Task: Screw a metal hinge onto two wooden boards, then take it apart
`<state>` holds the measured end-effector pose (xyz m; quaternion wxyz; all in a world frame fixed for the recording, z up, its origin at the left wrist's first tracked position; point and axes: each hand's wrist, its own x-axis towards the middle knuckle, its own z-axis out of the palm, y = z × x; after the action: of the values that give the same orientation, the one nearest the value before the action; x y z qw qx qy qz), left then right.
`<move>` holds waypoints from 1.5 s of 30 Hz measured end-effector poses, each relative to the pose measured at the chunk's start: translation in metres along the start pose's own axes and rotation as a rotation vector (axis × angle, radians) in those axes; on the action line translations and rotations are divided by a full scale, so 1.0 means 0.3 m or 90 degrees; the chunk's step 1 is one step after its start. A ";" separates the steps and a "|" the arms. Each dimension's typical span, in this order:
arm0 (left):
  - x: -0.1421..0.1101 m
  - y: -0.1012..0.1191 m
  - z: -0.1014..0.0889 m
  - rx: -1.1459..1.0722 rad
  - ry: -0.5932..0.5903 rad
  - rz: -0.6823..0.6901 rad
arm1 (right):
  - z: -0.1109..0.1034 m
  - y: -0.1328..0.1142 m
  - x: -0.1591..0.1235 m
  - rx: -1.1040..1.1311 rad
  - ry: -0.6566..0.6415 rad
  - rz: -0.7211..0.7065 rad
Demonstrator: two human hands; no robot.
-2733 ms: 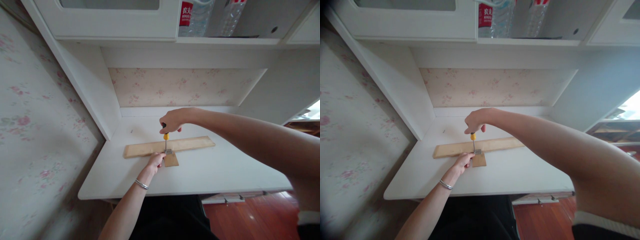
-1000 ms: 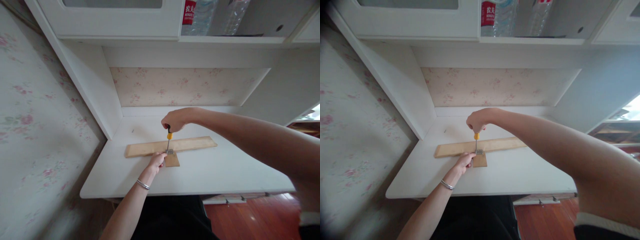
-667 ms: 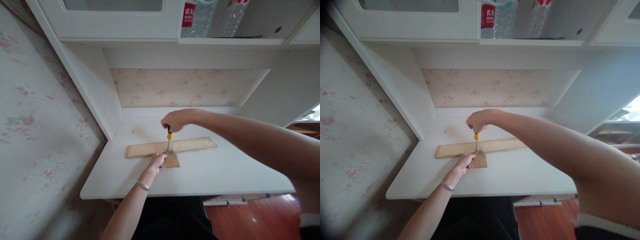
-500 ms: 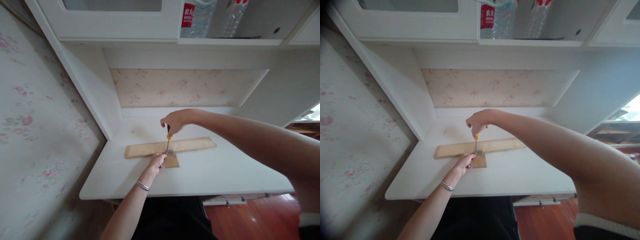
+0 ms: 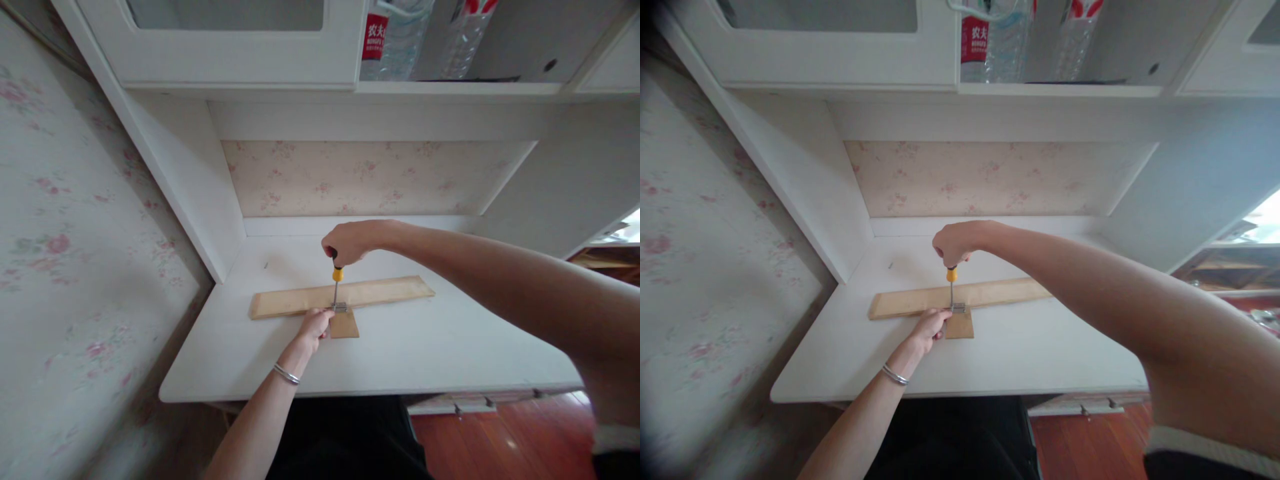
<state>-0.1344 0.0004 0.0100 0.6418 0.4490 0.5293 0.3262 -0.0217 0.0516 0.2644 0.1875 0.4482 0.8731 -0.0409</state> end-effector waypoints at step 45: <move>-0.070 -0.049 -0.038 0.159 0.062 0.096 | 0.209 0.234 -0.218 0.309 0.239 0.163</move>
<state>-0.1510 -0.0215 0.0042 0.5285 0.5475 0.5606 0.3267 0.0870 0.0281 0.2369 -0.0851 0.5856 0.7937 -0.1406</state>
